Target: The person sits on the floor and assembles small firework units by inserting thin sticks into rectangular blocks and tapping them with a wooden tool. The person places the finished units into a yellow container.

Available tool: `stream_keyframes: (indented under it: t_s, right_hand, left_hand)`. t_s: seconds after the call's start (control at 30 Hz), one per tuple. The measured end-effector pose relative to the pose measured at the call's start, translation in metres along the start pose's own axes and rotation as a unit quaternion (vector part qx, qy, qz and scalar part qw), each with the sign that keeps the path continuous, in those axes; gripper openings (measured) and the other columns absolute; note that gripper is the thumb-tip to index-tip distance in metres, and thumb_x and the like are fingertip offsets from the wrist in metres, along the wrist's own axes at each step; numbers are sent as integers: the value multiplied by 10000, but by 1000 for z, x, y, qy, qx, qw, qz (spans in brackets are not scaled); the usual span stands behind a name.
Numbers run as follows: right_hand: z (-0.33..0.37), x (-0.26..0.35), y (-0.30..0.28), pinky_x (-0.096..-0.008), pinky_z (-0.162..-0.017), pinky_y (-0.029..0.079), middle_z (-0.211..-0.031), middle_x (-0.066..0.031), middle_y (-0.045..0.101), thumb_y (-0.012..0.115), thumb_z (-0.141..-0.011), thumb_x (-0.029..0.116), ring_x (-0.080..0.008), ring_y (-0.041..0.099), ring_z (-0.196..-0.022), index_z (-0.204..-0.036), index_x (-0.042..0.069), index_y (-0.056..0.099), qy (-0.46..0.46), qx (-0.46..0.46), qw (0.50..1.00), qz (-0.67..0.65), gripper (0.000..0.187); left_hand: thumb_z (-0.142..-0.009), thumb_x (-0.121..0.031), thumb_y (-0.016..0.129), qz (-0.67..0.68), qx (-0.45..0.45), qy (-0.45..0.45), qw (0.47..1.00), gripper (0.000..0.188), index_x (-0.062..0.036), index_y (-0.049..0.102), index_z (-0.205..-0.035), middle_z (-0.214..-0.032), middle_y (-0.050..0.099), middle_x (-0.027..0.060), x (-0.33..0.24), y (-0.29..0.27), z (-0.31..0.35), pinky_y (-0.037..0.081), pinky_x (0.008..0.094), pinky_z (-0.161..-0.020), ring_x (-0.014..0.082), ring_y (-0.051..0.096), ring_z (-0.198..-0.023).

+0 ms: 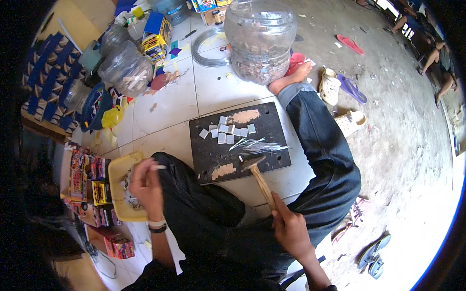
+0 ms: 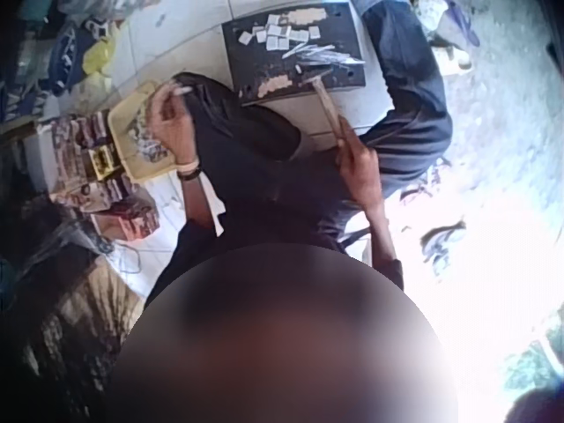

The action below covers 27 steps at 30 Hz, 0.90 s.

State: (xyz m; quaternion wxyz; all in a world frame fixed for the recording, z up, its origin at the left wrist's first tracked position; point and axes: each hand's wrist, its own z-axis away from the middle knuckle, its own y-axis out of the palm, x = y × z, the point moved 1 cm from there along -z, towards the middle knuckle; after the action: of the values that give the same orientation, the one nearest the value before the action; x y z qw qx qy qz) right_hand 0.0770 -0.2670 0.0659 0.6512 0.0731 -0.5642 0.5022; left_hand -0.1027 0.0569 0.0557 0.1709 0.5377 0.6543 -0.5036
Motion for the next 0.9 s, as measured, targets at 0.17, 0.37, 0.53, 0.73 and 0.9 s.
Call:
stream_keyframes:
  t_s: [0.17, 0.37, 0.53, 0.73, 0.9]
  right_hand:
    - [-18, 0, -2, -417, -704, 592, -911, -242, 763, 698, -997, -32, -389, 769, -779, -1340, -21, 726, -137, -89, 983, 80, 345]
    - [-100, 15, -19, -464, -844, 587, -1034, -182, 761, 764, -931, -11, -399, 733, -923, -1185, 14, 793, -224, -199, 940, 161, 257]
    - [-172, 9, -15, -481, -960, 576, -1111, -144, 730, 807, -886, 23, -364, 705, -1067, -1099, 54, 803, -257, -169, 928, 209, 216]
    - [-178, -2, -6, -457, -919, 557, -1009, -117, 745, 822, -876, 22, -338, 725, -1005, -983, 75, 816, -265, -178, 936, 148, 119]
    - [-176, 4, -7, -445, -860, 600, -970, -151, 784, 833, -863, -26, -358, 755, -925, -984, 13, 821, -298, -192, 933, 64, 128]
  left_hand:
    - [-948, 97, 711, -153, -54, -20, 987, 252, 6, 772, -1176, -1116, 788, 121, 22, -49, -20, 580, 358, -949, 254, 745, -1074]
    - [-929, -43, 826, 5, 118, 32, 992, 226, -17, 774, -1148, -1053, 786, 136, -2, 71, -10, 595, 352, -859, 249, 764, -934]
    - [-891, -99, 877, -14, 163, 69, 984, 333, -49, 737, -1189, -982, 729, 125, -22, 164, -9, 580, 415, -748, 286, 716, -799]
    - [-874, 16, 832, 22, 184, 38, 982, 328, -43, 738, -1182, -1000, 725, 114, -23, 161, -3, 570, 397, -785, 263, 718, -824]
    - [-880, 30, 817, 57, 177, 73, 980, 288, -26, 745, -1153, -1098, 761, 142, -24, 138, 16, 583, 405, -883, 312, 760, -959]
